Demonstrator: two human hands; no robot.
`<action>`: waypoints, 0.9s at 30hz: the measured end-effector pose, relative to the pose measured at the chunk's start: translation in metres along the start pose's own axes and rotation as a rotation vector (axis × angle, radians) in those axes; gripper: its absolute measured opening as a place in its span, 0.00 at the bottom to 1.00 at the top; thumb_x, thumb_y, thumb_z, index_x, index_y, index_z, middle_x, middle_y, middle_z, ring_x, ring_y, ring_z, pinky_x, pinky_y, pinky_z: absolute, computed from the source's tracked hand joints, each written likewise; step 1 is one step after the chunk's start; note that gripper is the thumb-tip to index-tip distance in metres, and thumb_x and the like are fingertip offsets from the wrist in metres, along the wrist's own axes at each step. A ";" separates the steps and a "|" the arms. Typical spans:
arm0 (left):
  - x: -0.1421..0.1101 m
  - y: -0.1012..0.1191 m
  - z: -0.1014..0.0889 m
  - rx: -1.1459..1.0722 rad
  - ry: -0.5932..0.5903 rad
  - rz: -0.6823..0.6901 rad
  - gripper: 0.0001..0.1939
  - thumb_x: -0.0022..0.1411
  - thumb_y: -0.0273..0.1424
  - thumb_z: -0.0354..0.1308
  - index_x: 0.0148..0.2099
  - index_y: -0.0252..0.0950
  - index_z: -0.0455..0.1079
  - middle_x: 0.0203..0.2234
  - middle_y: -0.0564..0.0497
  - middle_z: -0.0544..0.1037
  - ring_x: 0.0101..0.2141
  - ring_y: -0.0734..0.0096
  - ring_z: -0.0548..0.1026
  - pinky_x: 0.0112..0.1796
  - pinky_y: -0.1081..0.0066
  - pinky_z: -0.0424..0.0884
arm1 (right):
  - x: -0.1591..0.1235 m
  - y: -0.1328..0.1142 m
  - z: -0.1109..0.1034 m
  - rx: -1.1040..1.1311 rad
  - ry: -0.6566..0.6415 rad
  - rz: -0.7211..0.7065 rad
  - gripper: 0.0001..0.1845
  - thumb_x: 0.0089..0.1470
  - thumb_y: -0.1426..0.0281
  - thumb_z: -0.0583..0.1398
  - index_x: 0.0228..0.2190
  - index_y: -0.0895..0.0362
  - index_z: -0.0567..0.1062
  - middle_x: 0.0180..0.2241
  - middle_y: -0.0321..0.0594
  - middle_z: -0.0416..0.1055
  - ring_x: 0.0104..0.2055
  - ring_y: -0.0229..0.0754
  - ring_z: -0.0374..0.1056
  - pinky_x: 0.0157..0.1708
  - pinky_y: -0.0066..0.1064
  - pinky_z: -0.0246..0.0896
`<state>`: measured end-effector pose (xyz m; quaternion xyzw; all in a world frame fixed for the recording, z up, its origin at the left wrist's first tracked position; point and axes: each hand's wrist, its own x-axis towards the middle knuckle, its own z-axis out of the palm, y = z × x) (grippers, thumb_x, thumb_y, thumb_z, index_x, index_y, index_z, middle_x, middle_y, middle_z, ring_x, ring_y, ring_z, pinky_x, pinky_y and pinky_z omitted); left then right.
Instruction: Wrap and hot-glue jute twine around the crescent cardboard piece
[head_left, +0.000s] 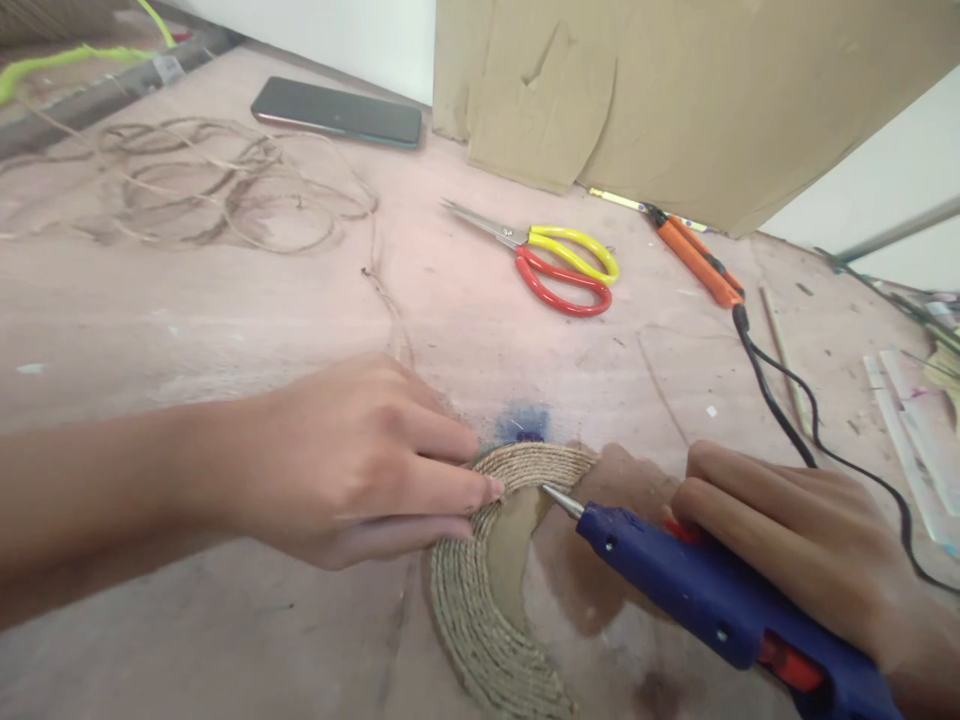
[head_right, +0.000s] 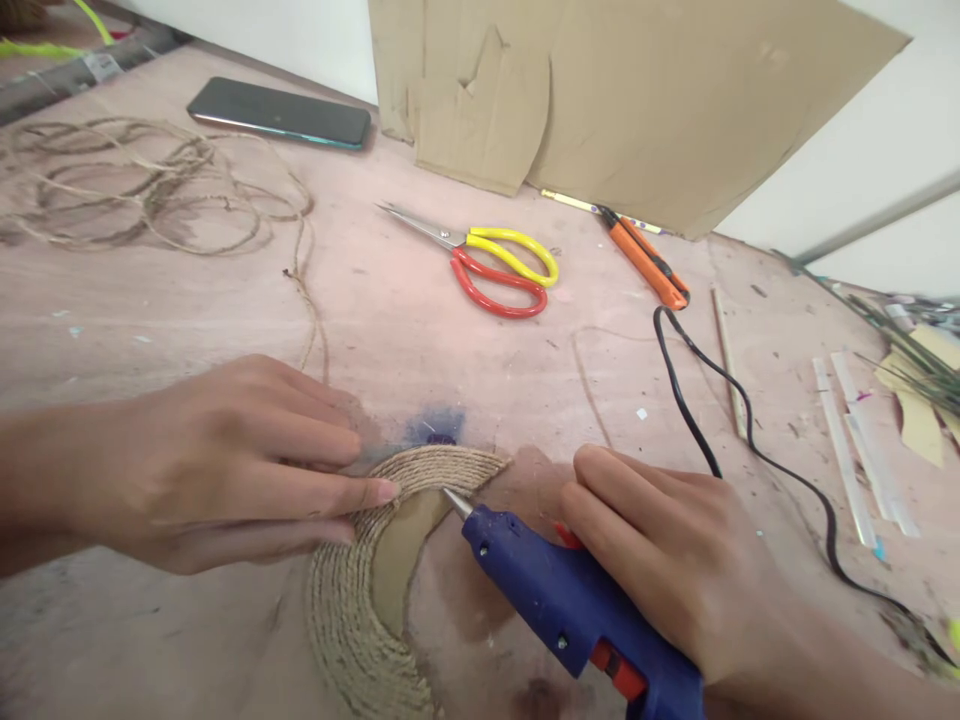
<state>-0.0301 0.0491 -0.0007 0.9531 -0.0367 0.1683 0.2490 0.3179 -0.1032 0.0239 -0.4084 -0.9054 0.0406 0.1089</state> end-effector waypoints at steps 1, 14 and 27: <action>0.000 0.000 0.000 -0.001 0.003 0.002 0.16 0.88 0.29 0.54 0.48 0.35 0.82 0.29 0.50 0.78 0.26 0.62 0.73 0.29 0.58 0.64 | -0.001 -0.001 -0.003 0.000 -0.009 0.004 0.13 0.82 0.75 0.49 0.43 0.51 0.68 0.35 0.36 0.68 0.30 0.39 0.65 0.29 0.34 0.58; -0.002 -0.003 0.001 0.018 0.022 0.020 0.15 0.87 0.29 0.55 0.46 0.35 0.81 0.29 0.50 0.78 0.26 0.62 0.74 0.29 0.57 0.65 | -0.011 -0.009 -0.018 0.028 0.025 0.164 0.16 0.83 0.71 0.48 0.42 0.50 0.71 0.31 0.36 0.71 0.25 0.41 0.69 0.26 0.36 0.58; -0.002 -0.001 0.002 0.040 0.021 0.025 0.22 0.89 0.31 0.51 0.44 0.33 0.83 0.28 0.49 0.76 0.26 0.63 0.70 0.29 0.57 0.64 | 0.027 -0.005 0.002 0.073 0.000 -0.066 0.14 0.85 0.72 0.49 0.45 0.52 0.71 0.42 0.41 0.81 0.36 0.40 0.78 0.33 0.33 0.67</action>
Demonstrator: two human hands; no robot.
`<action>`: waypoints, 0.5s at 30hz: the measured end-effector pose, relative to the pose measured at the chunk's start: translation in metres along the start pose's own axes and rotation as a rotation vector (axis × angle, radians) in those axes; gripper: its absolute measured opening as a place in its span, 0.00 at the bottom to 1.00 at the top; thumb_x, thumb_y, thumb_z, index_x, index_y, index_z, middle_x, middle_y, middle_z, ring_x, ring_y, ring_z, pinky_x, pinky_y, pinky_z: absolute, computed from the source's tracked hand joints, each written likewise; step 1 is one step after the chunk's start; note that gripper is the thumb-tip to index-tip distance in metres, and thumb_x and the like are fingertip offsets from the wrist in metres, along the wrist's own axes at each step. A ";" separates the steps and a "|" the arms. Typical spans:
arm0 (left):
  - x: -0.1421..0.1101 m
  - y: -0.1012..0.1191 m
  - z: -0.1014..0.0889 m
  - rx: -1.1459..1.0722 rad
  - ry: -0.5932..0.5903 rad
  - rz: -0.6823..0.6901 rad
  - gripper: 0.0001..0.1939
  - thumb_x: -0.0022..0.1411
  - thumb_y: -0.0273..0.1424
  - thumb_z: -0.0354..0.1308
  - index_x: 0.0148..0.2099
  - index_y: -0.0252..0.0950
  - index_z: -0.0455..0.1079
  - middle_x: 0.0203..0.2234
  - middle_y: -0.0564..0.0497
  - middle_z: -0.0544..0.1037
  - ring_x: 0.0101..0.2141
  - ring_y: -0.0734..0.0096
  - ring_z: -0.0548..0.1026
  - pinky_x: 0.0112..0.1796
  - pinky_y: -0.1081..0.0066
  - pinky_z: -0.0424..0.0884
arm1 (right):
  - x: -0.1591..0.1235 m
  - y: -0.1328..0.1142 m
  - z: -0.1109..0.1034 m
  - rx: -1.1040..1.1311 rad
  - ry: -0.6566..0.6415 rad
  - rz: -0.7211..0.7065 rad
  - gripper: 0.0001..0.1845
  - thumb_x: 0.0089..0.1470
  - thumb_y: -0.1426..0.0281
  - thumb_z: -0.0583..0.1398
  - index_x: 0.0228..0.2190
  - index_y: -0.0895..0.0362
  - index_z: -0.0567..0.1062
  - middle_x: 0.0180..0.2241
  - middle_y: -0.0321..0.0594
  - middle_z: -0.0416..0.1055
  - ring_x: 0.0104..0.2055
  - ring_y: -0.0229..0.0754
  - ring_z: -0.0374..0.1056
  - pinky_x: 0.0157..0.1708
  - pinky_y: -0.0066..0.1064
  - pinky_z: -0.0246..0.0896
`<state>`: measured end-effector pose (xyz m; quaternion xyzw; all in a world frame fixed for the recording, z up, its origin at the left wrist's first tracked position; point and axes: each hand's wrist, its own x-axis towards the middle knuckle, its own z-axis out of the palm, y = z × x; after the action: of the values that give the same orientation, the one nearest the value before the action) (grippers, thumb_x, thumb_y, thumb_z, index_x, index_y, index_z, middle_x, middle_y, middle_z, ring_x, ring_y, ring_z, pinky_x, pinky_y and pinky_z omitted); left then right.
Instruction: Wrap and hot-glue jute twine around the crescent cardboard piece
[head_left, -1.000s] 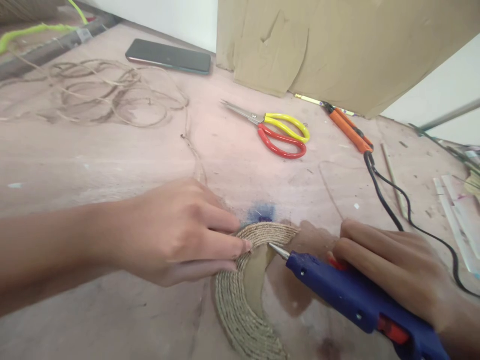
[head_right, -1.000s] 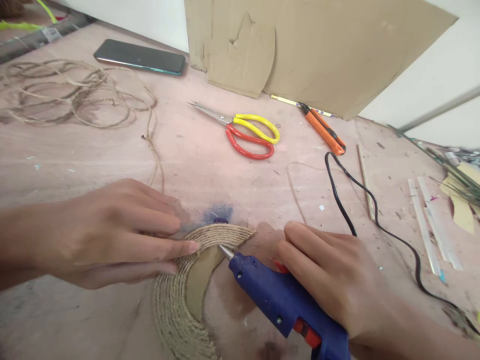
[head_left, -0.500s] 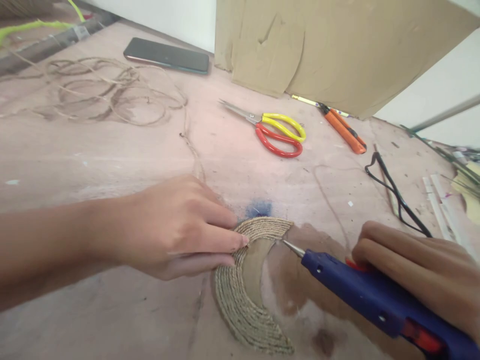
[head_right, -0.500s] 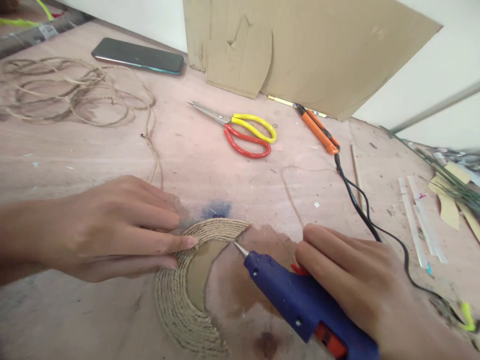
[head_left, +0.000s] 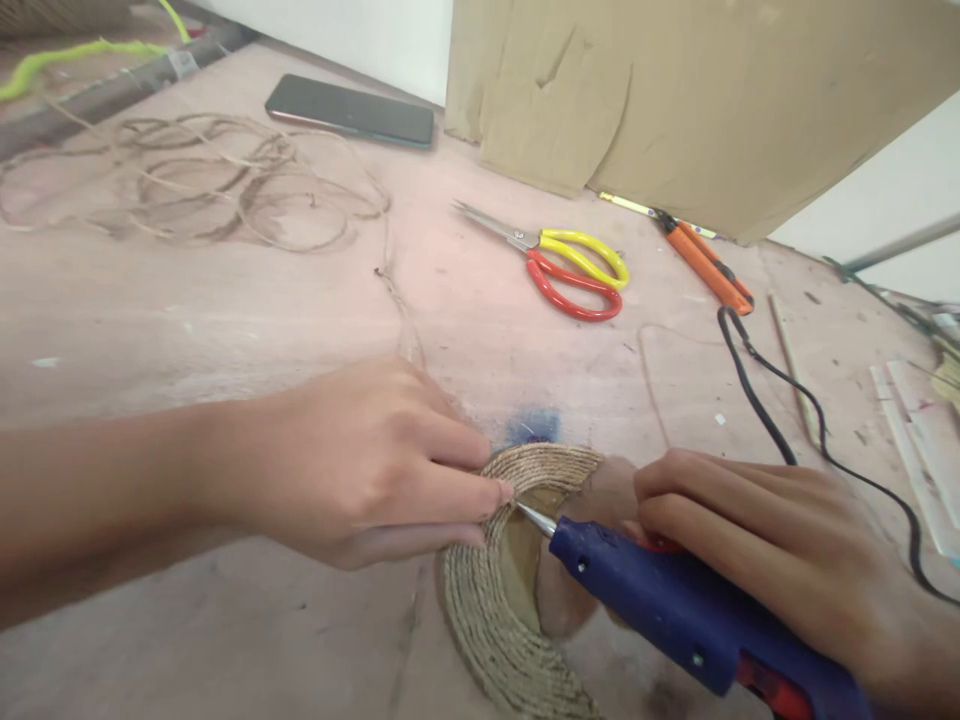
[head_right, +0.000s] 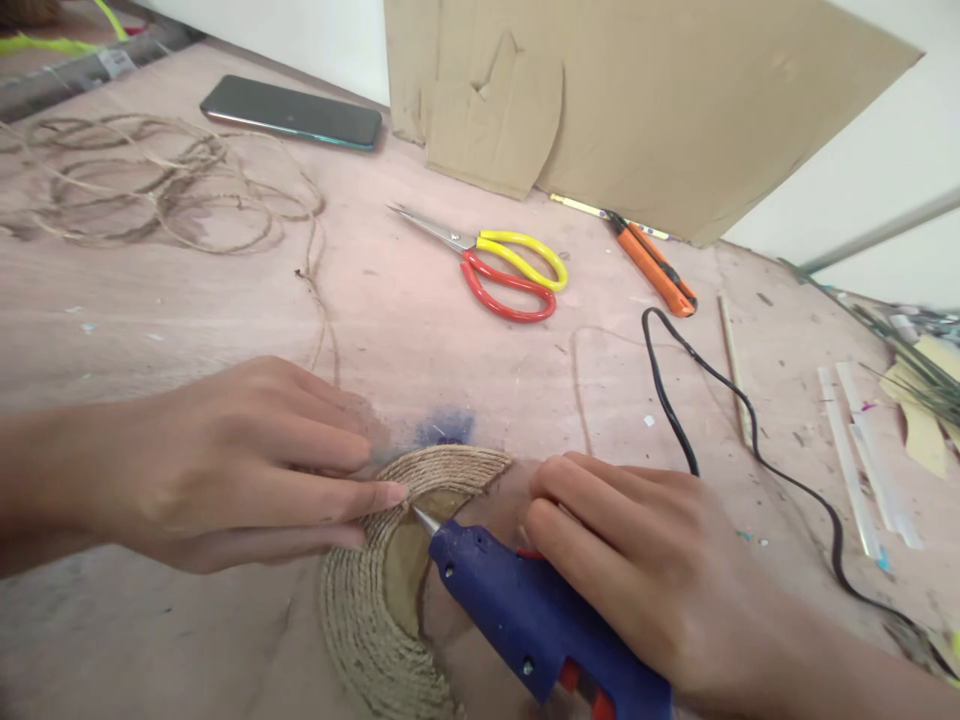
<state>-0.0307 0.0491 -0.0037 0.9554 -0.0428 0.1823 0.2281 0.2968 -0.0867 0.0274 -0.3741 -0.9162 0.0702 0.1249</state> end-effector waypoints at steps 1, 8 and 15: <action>0.000 0.000 0.000 -0.003 -0.003 -0.001 0.22 0.89 0.31 0.51 0.44 0.33 0.83 0.28 0.49 0.76 0.26 0.63 0.70 0.30 0.57 0.64 | 0.001 0.000 0.001 -0.006 0.001 -0.004 0.14 0.86 0.71 0.49 0.45 0.52 0.71 0.42 0.41 0.81 0.36 0.40 0.78 0.33 0.33 0.67; 0.000 0.001 0.000 -0.016 -0.022 -0.035 0.20 0.89 0.32 0.53 0.44 0.38 0.82 0.29 0.50 0.77 0.27 0.63 0.73 0.30 0.60 0.66 | -0.001 0.003 0.005 0.013 -0.004 -0.002 0.13 0.85 0.70 0.51 0.44 0.53 0.71 0.41 0.39 0.78 0.36 0.40 0.75 0.32 0.34 0.66; 0.000 0.001 0.001 -0.044 -0.020 -0.038 0.16 0.87 0.31 0.56 0.44 0.38 0.81 0.29 0.50 0.77 0.27 0.62 0.74 0.29 0.60 0.68 | -0.002 0.004 0.008 0.076 -0.019 0.018 0.12 0.83 0.72 0.52 0.44 0.53 0.72 0.38 0.36 0.74 0.32 0.38 0.69 0.30 0.33 0.62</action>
<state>-0.0307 0.0483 -0.0041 0.9526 -0.0308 0.1672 0.2522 0.2982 -0.0854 0.0184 -0.3766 -0.9107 0.1095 0.1295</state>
